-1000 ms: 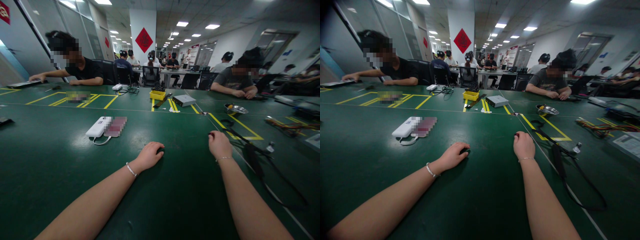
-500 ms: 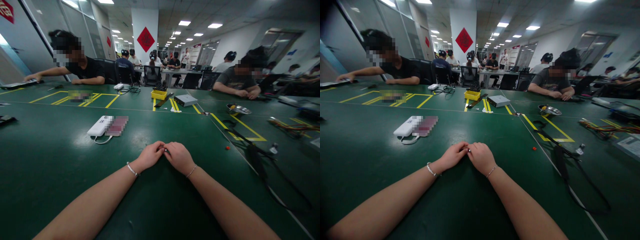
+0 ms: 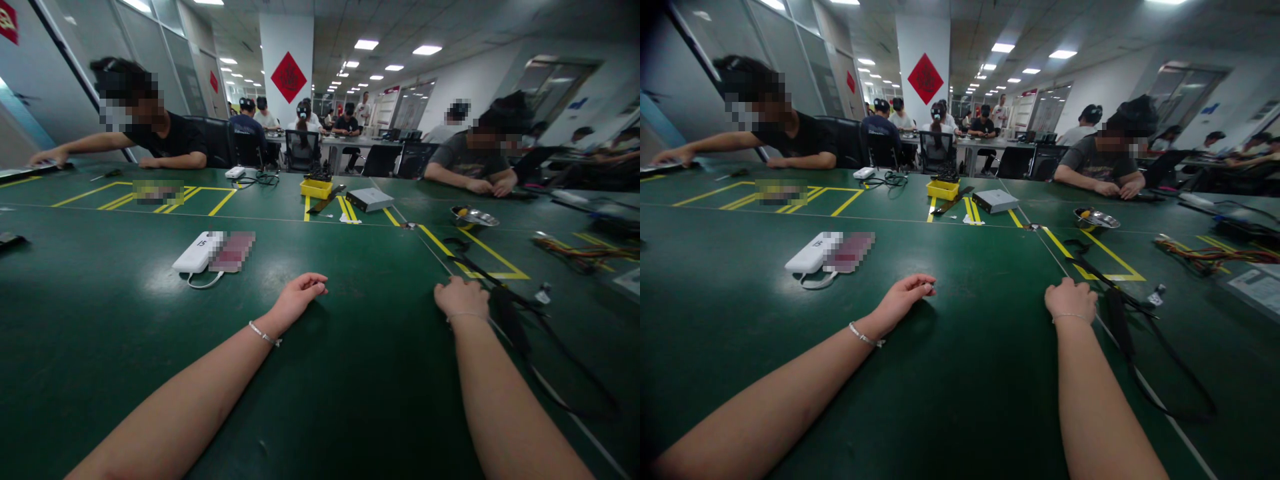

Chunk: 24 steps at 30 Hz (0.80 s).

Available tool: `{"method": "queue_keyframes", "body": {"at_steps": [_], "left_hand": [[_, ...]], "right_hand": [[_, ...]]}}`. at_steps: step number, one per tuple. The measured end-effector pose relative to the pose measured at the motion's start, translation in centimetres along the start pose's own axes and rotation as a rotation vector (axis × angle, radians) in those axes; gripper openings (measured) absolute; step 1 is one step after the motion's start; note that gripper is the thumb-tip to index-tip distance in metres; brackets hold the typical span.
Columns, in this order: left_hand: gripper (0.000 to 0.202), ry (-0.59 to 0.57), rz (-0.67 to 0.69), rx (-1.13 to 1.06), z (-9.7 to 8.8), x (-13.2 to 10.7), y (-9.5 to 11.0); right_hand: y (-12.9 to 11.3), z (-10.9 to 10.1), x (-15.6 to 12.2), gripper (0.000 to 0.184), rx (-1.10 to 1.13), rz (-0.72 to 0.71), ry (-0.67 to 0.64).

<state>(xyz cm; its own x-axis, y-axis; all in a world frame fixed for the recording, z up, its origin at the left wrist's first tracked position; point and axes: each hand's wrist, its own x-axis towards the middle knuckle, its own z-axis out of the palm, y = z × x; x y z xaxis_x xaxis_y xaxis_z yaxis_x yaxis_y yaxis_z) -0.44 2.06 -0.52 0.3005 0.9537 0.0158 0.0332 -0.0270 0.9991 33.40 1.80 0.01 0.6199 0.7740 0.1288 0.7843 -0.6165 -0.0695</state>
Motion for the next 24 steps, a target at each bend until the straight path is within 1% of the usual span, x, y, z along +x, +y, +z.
{"method": "queue_keyframes", "body": {"at_steps": [2, 4, 7, 9, 11, 12, 13, 14, 16, 18, 19, 21, 24], "left_hand": [[0.028, -0.017, 0.001, -0.021, 0.1, 0.0, -0.2], [0.029, -0.028, -0.006, -0.033, 0.1, 0.0, -0.3], [0.027, -0.034, -0.012, -0.059, 0.1, 0.1, -0.4], [0.026, -0.037, -0.009, -0.067, 0.1, 0.1, -0.4], [0.025, -0.038, 0.002, -0.058, 0.0, 0.1, -0.4], [0.025, -0.041, 0.007, -0.050, 0.0, 0.2, -0.5], [0.024, -0.046, 0.011, -0.045, 0.0, 0.2, -0.5], [0.024, -0.051, 0.013, -0.042, 0.0, 0.2, -0.6], [0.024, -0.061, 0.015, -0.041, 0.0, 0.2, -0.6], [0.023, -0.069, 0.023, -0.039, 0.0, 0.2, -0.6], [0.023, -0.073, 0.030, -0.033, 0.0, 0.2, -0.6], [0.022, -0.080, 0.049, -0.011, 0.1, 0.2, -0.6], [0.021, -0.090, 0.094, 0.062, 0.1, 0.1, -0.7]], "right_hand": [[0.8, 0.3, 0.7, 0.045, 0.001, 0.017, -0.081], [0.8, 0.3, 1.0, 0.038, -0.001, -0.002, -0.127], [-0.3, -0.1, 0.7, 0.028, 0.004, -0.088, -0.156], [-1.6, -0.5, -0.1, 0.023, 0.081, -0.194, -0.130], [-3.4, -0.9, -1.5, 0.018, 0.254, -0.318, -0.096], [-4.5, -1.0, -2.5, 0.015, 0.373, -0.378, -0.108], [-5.6, -1.1, -3.5, 0.013, 0.505, -0.434, -0.147], [-6.7, -1.1, -4.6, 0.012, 0.645, -0.484, -0.212], [-8.7, -1.1, -6.9, 0.014, 0.908, -0.560, -0.389], [-10.4, -1.0, -9.0, 0.016, 1.112, -0.601, -0.547], [-10.9, -1.0, -9.8, 0.018, 1.191, -0.611, -0.600], [-11.7, -0.9, -10.9, 0.019, 1.299, -0.622, -0.656], [-12.1, -0.6, -11.5, 0.021, 1.367, -0.645, -0.673]]}}
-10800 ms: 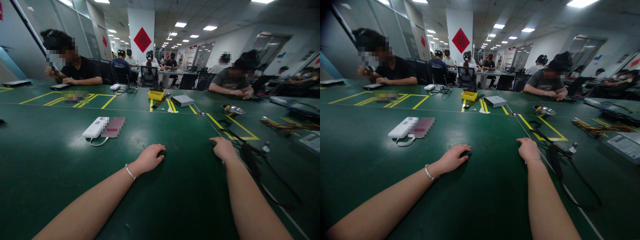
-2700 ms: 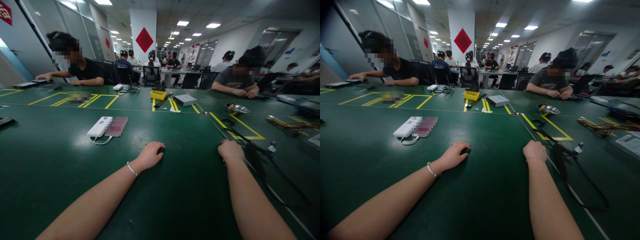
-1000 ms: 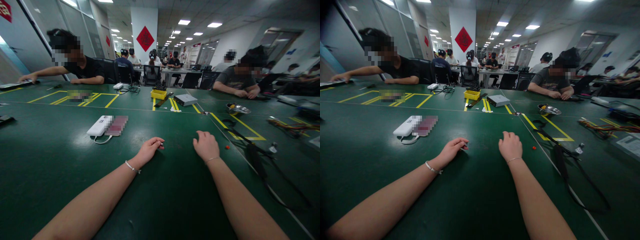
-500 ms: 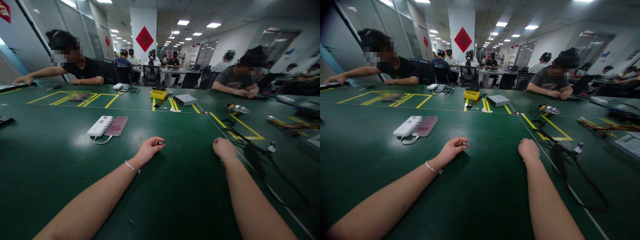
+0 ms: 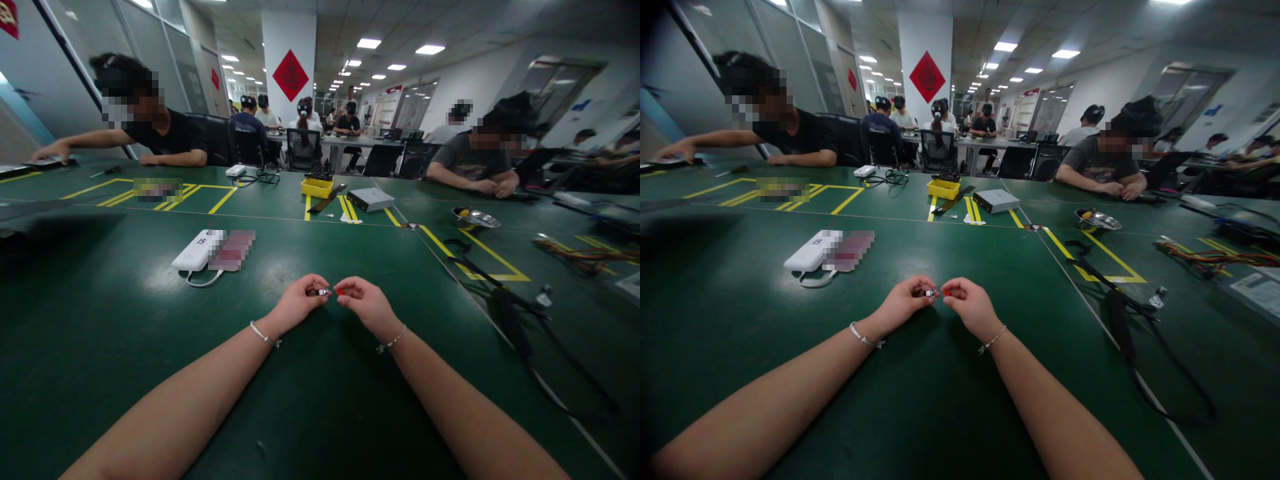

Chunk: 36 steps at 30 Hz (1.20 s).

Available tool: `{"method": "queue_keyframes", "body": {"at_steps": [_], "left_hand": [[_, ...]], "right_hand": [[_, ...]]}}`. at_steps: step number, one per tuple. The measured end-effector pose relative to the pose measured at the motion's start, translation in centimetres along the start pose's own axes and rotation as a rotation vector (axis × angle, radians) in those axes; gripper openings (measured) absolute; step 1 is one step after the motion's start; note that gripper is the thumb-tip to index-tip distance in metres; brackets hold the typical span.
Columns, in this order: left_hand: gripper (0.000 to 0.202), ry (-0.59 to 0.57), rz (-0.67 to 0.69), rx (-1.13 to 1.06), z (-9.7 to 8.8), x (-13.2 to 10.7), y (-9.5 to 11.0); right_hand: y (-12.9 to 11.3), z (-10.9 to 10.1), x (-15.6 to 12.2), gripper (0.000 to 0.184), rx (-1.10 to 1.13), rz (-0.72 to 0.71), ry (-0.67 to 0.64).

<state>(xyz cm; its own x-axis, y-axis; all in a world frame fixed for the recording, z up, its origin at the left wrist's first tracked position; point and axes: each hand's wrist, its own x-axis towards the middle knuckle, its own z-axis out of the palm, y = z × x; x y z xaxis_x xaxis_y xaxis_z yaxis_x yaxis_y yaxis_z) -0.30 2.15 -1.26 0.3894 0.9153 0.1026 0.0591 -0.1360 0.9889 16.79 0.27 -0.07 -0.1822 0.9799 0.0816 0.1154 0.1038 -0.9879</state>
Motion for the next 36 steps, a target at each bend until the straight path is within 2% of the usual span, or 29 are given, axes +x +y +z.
{"method": "queue_keyframes", "body": {"at_steps": [5, 8, 14, 19, 23, 26, 32, 36], "left_hand": [[0.021, -0.055, 0.095, 0.193, 0.2, -0.4, -0.2], [0.022, -0.053, 0.099, 0.274, 0.4, -0.5, -0.2], [0.021, -0.017, 0.134, 0.377, 0.3, -0.4, -0.3], [0.021, 0.054, 0.186, 0.525, 0.0, -0.5, -0.3], [0.021, 0.081, 0.212, 0.554, 0.0, -0.6, -0.1], [0.020, 0.069, 0.179, 0.504, 0.1, -0.6, 0.0], [0.020, 0.033, 0.130, 0.372, 0.3, -0.5, 0.1], [0.021, 0.013, 0.160, 0.302, 0.3, -0.4, 0.0]], "right_hand": [[0.7, -0.1, 0.1, 0.026, -0.016, -0.020, -0.010], [1.0, -0.1, 0.2, 0.027, -0.037, -0.060, 0.022], [0.8, 0.2, 0.0, 0.018, -0.145, -0.127, 0.082], [0.4, 0.1, -0.1, 0.015, -0.126, -0.120, 0.075], [0.4, 0.1, 0.0, 0.012, -0.085, -0.078, 0.092], [0.8, 0.2, 0.2, 0.013, 0.031, -0.009, 0.098], [1.1, 0.1, 0.3, 0.021, 0.465, 0.164, 0.047], [0.9, -0.2, 0.1, 0.021, 0.618, 0.189, -0.004]]}}
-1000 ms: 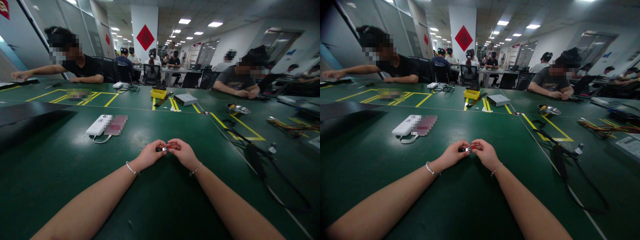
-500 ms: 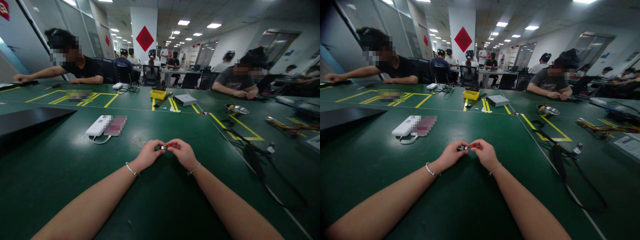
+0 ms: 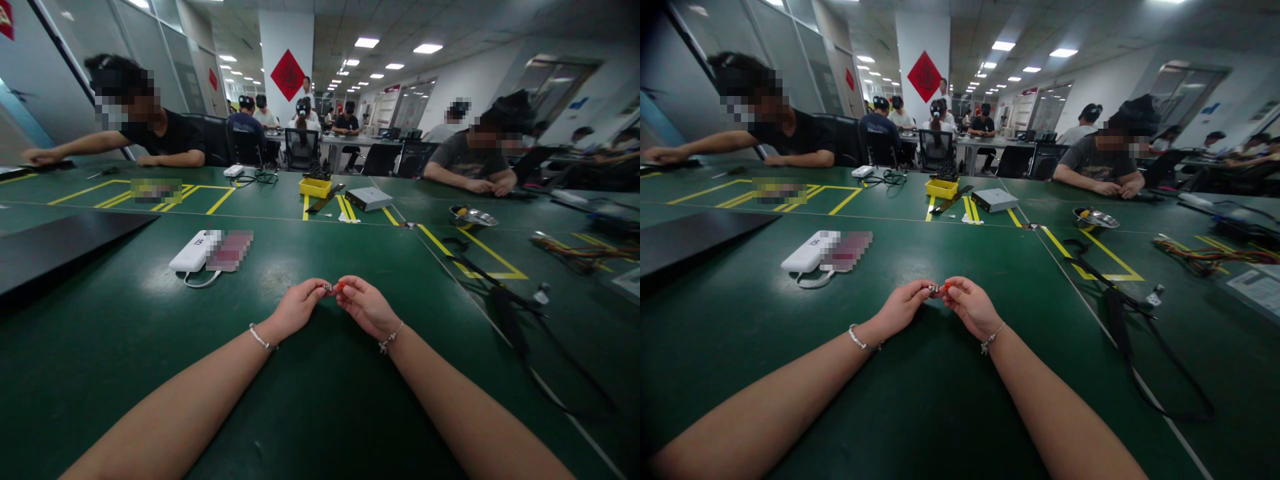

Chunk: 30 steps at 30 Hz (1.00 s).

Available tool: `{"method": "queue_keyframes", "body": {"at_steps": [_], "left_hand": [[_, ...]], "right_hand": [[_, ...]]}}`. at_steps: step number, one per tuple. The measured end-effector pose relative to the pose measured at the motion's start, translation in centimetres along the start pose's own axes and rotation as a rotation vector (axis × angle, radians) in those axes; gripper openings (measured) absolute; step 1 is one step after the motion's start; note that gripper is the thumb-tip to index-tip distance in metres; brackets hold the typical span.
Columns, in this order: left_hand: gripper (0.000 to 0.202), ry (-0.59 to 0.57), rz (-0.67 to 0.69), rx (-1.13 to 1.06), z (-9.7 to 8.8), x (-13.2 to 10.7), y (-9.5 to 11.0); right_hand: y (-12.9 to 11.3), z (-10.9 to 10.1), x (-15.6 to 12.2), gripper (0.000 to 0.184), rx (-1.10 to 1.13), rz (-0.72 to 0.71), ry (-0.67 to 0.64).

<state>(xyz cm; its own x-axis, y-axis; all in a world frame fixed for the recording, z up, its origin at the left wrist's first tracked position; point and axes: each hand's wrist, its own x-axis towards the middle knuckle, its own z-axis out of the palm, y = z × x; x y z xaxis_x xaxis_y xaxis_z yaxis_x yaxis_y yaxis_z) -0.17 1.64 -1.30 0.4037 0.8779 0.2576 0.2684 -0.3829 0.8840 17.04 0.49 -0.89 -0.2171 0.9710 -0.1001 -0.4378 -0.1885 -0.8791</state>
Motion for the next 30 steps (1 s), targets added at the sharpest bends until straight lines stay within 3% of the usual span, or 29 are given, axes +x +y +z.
{"method": "queue_keyframes", "body": {"at_steps": [8, 22, 30], "left_hand": [[0.023, 0.019, 0.015, -0.179, -0.23, 0.03, 0.39], [0.020, 0.028, -0.151, -0.572, -0.52, 0.48, -0.37], [0.022, -0.002, -0.167, -0.607, -0.54, 0.40, -0.31]], "right_hand": [[-0.23, 0.05, -0.24, 0.019, 0.036, 0.003, -0.006], [-0.38, -0.26, -0.26, 0.017, 0.072, 0.006, -0.022], [-0.30, 0.19, -0.48, 0.023, 0.009, 0.010, -0.063]]}}
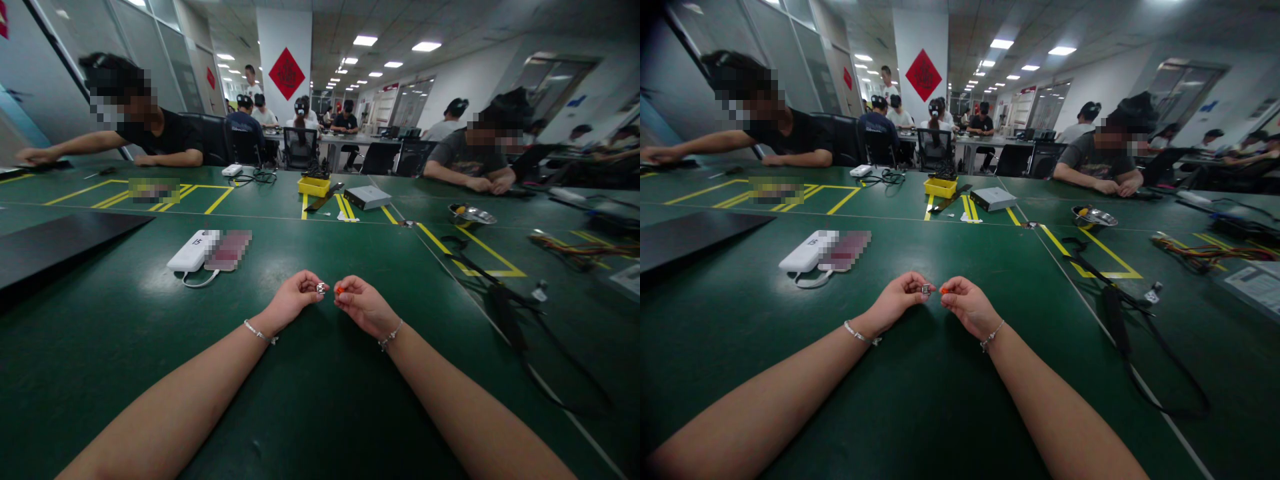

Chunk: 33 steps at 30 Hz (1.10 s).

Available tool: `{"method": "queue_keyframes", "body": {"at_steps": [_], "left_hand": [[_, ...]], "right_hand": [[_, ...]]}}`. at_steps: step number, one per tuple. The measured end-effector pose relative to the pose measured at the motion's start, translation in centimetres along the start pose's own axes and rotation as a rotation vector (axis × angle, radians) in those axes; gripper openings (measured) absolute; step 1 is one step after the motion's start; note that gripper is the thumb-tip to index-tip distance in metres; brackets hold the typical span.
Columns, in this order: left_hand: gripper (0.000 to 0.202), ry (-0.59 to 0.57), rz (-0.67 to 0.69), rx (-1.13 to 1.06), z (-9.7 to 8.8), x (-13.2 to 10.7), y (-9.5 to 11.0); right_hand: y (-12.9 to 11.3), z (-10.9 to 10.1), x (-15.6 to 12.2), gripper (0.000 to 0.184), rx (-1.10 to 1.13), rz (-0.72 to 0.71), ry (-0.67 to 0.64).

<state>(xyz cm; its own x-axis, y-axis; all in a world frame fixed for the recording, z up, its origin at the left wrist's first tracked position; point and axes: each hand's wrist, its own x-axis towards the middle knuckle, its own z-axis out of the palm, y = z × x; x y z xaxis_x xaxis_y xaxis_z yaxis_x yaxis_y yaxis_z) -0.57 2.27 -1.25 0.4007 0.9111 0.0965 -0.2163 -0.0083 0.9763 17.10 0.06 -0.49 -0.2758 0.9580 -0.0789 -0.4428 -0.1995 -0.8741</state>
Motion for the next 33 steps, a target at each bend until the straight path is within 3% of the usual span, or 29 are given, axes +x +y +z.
{"method": "queue_keyframes", "body": {"at_steps": [9, 23, 33], "left_hand": [[0.022, 0.051, 0.065, 0.120, 0.7, -0.3, 0.4], [0.011, 0.181, 0.131, 0.647, 1.7, -0.8, 0.6], [0.011, 0.210, 0.195, 0.684, 1.5, -0.8, -0.2]], "right_hand": [[0.3, 0.0, 0.1, 0.017, -0.035, 0.014, 0.038], [0.6, 0.7, 0.4, 0.020, -0.063, -0.078, 0.168], [1.6, 1.3, 0.5, 0.013, -0.140, -0.123, 0.173]]}}
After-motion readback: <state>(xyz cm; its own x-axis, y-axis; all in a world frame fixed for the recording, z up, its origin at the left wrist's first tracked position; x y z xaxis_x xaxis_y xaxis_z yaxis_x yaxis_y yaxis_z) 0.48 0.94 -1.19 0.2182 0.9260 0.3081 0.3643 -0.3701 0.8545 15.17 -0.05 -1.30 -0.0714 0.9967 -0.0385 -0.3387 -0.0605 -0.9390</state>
